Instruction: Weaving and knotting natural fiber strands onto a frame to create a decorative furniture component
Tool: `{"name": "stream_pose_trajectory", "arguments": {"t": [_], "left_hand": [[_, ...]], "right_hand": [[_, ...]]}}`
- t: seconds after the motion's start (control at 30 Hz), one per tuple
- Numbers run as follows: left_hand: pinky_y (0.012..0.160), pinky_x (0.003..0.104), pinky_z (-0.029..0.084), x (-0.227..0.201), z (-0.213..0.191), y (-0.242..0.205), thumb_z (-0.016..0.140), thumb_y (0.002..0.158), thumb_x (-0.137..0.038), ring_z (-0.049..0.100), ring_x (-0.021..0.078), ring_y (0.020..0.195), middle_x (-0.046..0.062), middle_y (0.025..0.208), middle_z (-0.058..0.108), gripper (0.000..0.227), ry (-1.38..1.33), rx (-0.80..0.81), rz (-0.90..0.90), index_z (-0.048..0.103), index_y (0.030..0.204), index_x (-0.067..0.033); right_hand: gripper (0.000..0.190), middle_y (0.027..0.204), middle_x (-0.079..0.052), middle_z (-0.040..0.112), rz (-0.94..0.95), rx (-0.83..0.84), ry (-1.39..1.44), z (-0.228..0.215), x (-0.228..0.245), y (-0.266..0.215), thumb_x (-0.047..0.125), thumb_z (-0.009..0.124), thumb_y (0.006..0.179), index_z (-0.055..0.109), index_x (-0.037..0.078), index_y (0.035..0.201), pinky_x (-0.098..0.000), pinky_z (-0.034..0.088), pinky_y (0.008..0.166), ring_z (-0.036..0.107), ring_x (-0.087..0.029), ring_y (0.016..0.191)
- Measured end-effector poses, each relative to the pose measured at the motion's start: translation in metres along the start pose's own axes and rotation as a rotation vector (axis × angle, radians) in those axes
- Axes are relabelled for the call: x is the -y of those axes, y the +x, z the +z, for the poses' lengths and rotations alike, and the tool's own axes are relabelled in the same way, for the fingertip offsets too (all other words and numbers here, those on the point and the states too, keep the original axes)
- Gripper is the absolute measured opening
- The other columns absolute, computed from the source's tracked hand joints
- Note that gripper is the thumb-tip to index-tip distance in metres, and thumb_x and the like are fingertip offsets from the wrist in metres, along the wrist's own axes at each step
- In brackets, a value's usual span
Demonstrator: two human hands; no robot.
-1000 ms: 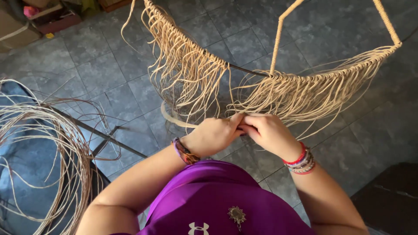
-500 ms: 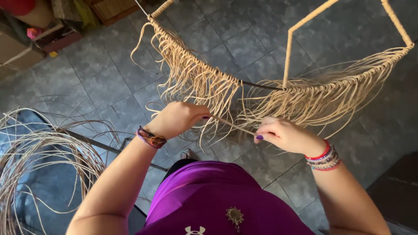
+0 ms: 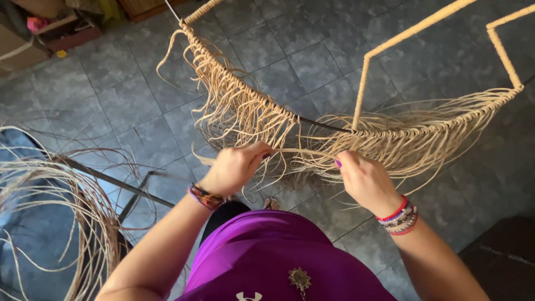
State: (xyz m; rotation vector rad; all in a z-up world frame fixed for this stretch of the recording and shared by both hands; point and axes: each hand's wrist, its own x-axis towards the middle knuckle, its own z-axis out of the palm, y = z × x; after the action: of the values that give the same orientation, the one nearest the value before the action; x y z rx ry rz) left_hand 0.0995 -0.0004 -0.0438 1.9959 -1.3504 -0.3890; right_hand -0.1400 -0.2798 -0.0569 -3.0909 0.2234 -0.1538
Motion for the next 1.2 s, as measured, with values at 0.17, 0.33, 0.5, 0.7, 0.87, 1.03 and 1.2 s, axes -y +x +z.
{"name": "stream_pose_trajectory", "arguments": {"t": [0.17,0.33,0.5,0.7,0.87,1.03,1.2], "left_hand": [[0.101,0.062,0.047,-0.042,0.030,-0.009,0.068,0.094,-0.026,0.052,0.0525,0.127,0.027,0.137,0.051,0.054,-0.199,-0.377,0.207,0.051,0.140,-0.0038],[0.093,0.045,0.056,-0.072,0.057,0.014,0.048,0.104,-0.031,0.064,0.0343,0.109,0.014,0.118,0.065,0.034,-0.011,-0.619,0.597,0.074,0.113,-0.0105],[0.043,0.035,0.057,-0.042,0.117,0.059,0.056,0.086,-0.012,0.071,0.0204,0.055,0.007,0.101,0.062,0.071,0.541,-0.262,0.020,0.037,0.153,-0.0012],[0.041,0.040,0.055,-0.053,0.123,0.086,0.051,0.091,-0.029,0.069,0.0254,0.049,0.004,0.083,0.065,0.066,0.517,-0.343,-0.141,0.039,0.148,0.0037],[0.053,0.053,0.059,-0.078,0.103,0.072,0.053,0.093,-0.027,0.073,0.0399,0.064,0.019,0.099,0.070,0.074,0.245,-0.214,-0.160,0.027,0.156,0.0002],[0.052,0.048,0.060,-0.042,0.143,0.108,0.046,0.096,-0.027,0.074,0.0352,0.063,0.015,0.103,0.070,0.058,0.404,-0.236,-0.212,0.042,0.144,0.0050],[0.031,0.031,0.048,-0.040,0.162,0.085,0.056,0.104,-0.028,0.063,0.0220,0.033,0.008,0.044,0.061,0.044,-1.000,-0.155,-0.640,0.064,0.068,-0.0049]], "right_hand": [[0.022,0.111,-0.005,0.066,-0.220,-0.241,0.237,-0.061,0.001,0.039,0.005,0.059,0.096,0.072,0.015,0.112,-0.0415,0.055,0.094,0.067,-0.030,0.106],[0.025,0.089,-0.001,0.073,-0.021,-0.419,0.584,-0.060,-0.001,0.078,0.011,0.055,0.105,0.079,0.016,0.114,-0.0360,0.058,0.081,0.070,-0.024,0.080],[0.016,0.082,-0.012,0.074,0.193,-0.282,0.417,-0.043,0.020,0.131,0.015,0.066,0.098,0.069,0.020,0.113,-0.0570,0.056,0.070,0.071,-0.043,0.081],[0.008,0.070,-0.004,0.074,0.126,-0.045,0.144,-0.046,0.020,0.131,0.027,0.068,0.096,0.076,0.025,0.095,-0.0448,0.061,0.067,0.075,-0.031,0.072],[0.015,0.066,-0.005,0.072,0.279,0.003,-0.007,-0.028,0.011,0.133,0.032,0.062,0.094,0.077,0.030,0.093,-0.0473,0.061,0.065,0.074,-0.035,0.068],[0.012,0.073,0.000,0.074,0.090,-0.021,0.059,-0.041,0.016,0.127,0.029,0.065,0.092,0.077,0.028,0.091,-0.0451,0.062,0.066,0.075,-0.030,0.071],[0.056,0.104,-0.020,0.074,0.284,-0.352,0.791,-0.060,0.054,0.062,-0.005,0.065,0.090,0.046,0.002,0.142,-0.0464,0.058,0.082,0.071,-0.038,0.095]]}}
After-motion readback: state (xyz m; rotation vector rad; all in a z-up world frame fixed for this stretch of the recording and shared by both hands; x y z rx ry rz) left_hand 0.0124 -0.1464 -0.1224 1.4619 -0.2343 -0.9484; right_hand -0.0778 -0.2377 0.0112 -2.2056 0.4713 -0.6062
